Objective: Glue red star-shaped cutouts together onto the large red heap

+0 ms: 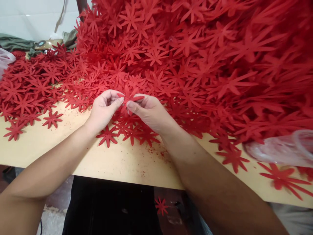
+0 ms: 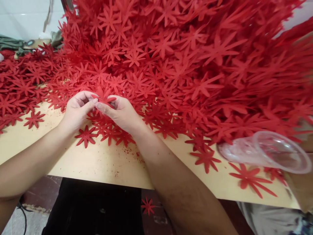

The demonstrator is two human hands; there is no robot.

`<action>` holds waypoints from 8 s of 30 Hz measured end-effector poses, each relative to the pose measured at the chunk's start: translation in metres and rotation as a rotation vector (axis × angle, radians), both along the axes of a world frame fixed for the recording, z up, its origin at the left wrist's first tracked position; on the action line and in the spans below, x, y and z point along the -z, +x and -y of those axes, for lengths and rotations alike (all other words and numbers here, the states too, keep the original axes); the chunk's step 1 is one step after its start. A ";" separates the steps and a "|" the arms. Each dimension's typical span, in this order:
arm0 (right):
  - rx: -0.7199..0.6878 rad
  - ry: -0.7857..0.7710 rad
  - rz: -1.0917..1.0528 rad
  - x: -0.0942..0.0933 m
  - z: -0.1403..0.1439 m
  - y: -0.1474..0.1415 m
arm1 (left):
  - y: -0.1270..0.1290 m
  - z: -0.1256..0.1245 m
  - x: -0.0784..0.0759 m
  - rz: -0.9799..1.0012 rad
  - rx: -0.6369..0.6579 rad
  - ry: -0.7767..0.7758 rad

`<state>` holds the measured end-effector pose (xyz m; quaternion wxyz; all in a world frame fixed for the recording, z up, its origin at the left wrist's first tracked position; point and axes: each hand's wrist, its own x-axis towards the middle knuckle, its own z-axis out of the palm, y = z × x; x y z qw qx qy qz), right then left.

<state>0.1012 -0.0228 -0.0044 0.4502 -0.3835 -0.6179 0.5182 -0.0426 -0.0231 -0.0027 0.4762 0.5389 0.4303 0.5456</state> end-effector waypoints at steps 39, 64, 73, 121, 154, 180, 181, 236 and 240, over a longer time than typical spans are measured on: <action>0.301 0.208 0.187 -0.002 -0.005 0.011 | -0.003 -0.002 -0.006 0.184 -0.130 -0.095; 0.098 0.195 0.090 0.006 -0.006 0.008 | 0.006 0.010 -0.006 0.169 0.111 -0.130; -0.086 0.194 0.091 0.004 -0.005 0.007 | 0.001 0.000 -0.004 0.164 -0.046 -0.121; 0.213 0.620 0.383 0.006 -0.002 0.006 | 0.005 0.010 -0.003 -0.115 0.172 -0.088; 0.104 0.224 0.030 0.002 -0.007 0.004 | -0.005 -0.002 -0.001 0.023 -0.038 0.033; 0.647 0.390 0.144 0.012 -0.037 0.030 | -0.058 0.017 -0.021 -0.676 -0.189 0.325; 0.655 0.405 0.164 0.014 -0.039 0.031 | -0.060 0.028 -0.024 -0.789 -0.142 0.355; 0.128 0.067 -0.104 0.006 -0.004 0.002 | -0.001 0.007 -0.002 -0.008 0.171 -0.139; 0.140 0.056 -0.156 0.005 -0.001 -0.002 | 0.000 0.009 -0.002 -0.026 0.170 -0.171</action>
